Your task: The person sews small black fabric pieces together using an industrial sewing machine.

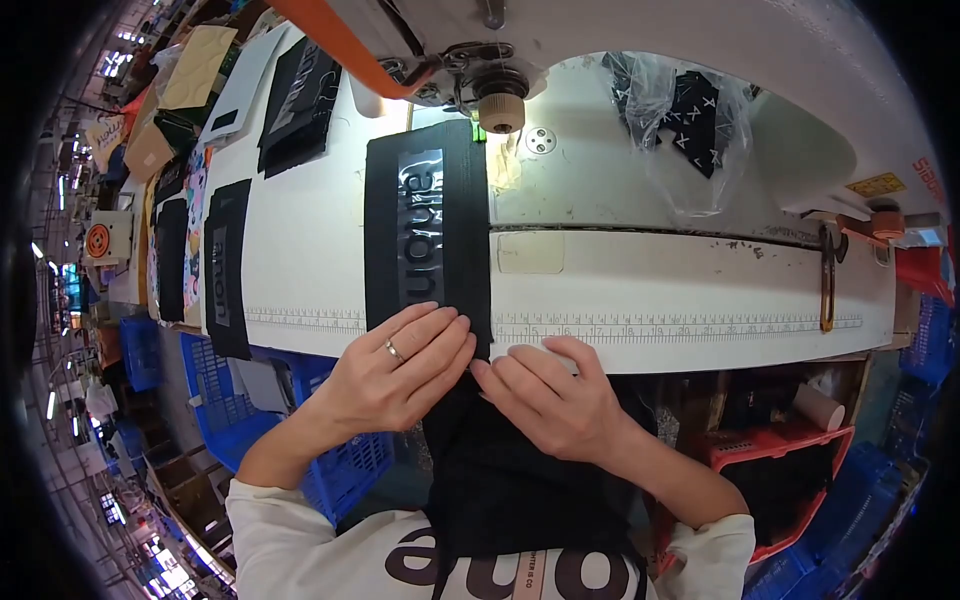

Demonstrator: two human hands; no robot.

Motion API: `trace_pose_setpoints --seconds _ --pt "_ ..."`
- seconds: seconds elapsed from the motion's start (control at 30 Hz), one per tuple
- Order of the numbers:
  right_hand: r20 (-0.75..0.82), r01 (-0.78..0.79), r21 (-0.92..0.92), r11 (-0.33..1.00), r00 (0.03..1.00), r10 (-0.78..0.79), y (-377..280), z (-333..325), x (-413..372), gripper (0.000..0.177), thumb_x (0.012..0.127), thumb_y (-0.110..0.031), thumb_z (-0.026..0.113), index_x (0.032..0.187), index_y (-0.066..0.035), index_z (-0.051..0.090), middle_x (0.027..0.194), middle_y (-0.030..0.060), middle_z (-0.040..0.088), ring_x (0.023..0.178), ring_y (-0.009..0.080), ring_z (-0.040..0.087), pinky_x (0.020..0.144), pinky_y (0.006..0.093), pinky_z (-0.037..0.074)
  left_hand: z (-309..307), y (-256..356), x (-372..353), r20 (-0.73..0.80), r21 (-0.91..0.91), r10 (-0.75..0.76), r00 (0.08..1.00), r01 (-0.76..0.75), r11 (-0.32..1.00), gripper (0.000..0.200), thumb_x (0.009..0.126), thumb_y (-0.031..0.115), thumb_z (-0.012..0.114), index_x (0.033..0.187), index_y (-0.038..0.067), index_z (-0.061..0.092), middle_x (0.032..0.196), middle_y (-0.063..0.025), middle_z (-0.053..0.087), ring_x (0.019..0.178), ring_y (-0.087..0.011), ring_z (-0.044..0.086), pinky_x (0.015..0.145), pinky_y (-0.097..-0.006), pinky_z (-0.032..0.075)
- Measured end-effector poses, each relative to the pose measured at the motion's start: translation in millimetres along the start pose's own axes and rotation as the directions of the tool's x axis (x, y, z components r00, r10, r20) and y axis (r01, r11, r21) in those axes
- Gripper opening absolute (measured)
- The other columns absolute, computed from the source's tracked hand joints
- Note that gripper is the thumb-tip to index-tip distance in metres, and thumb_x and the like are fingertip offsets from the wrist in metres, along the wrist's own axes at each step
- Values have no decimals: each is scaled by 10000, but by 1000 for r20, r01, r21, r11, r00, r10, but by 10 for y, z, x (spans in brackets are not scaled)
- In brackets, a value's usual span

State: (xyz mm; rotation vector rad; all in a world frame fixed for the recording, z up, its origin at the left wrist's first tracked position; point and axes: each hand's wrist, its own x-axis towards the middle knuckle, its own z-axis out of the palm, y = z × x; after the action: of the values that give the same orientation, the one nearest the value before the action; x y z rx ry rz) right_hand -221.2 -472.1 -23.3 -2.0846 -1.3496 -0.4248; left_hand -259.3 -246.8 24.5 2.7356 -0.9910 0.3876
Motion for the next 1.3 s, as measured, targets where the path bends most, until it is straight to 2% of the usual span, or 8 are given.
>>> trace_pose_setpoints --seconds 0.37,0.43,0.5,0.57,0.7,0.87,1.0,1.3 --pt "81 -34 24 999 996 32 8 -68 72 323 822 -185 768 1121 -78 711 1223 61 659 1121 202 620 936 411 434 -49 -117 80 -12 -85 -1 1000 0 996 200 767 66 673 946 -18 704 1064 -147 680 981 -279 684 869 -415 588" --pt "103 -12 11 1000 995 10 20 -89 104 260 861 -195 725 1091 -73 718 1209 74 672 1119 190 634 937 406 447 -72 -389 185 15 -519 -192 981 172 837 156 793 90 692 882 -32 655 1001 -149 654 935 -298 647 825 -412 551" --pt "129 2 3 1000 992 -2 5 -108 115 300 840 -191 745 1114 -76 710 1226 68 669 1113 193 634 943 415 436 24 -800 441 -126 -373 -528 840 453 810 118 829 104 686 859 6 627 922 -131 643 875 -334 629 786 -432 521" --pt "181 20 -24 999 983 -15 6 -142 121 390 796 -185 787 1161 -81 694 1259 55 664 1101 199 634 955 434 414 238 -1255 645 -343 -171 -535 772 508 844 115 837 141 695 880 47 644 835 -127 624 826 -374 618 753 -457 490" --pt "228 36 -40 999 973 -26 8 -195 139 408 800 -190 778 1178 -72 682 1301 61 644 1112 203 626 966 442 403 246 -1340 732 -72 -116 -656 751 647 753 166 809 194 719 880 60 652 804 -125 633 840 -355 631 739 -461 461" --pt "291 -66 -37 997 954 74 329 -216 532 401 824 -210 762 1185 -60 674 1329 69 619 1156 205 589 988 448 369 375 -1646 909 -312 -215 -667 677 633 744 179 778 201 726 863 57 663 802 -111 648 888 -324 637 746 -438 430" --pt "307 -58 -72 996 949 77 637 -138 867 424 840 -245 753 1205 -54 653 1359 61 584 1226 210 527 1004 447 333 812 -2296 1079 -621 -143 -464 632 490 860 140 768 187 708 819 62 670 851 -87 660 919 -300 632 760 -445 422" --pt "281 -82 -141 987 952 119 750 -3 992 460 858 -292 734 1243 -66 622 1373 35 556 1265 208 481 949 423 328 842 -2495 1293 -537 62 -505 676 628 775 138 784 168 678 870 61 673 945 -105 625 930 -292 622 736 -442 456"
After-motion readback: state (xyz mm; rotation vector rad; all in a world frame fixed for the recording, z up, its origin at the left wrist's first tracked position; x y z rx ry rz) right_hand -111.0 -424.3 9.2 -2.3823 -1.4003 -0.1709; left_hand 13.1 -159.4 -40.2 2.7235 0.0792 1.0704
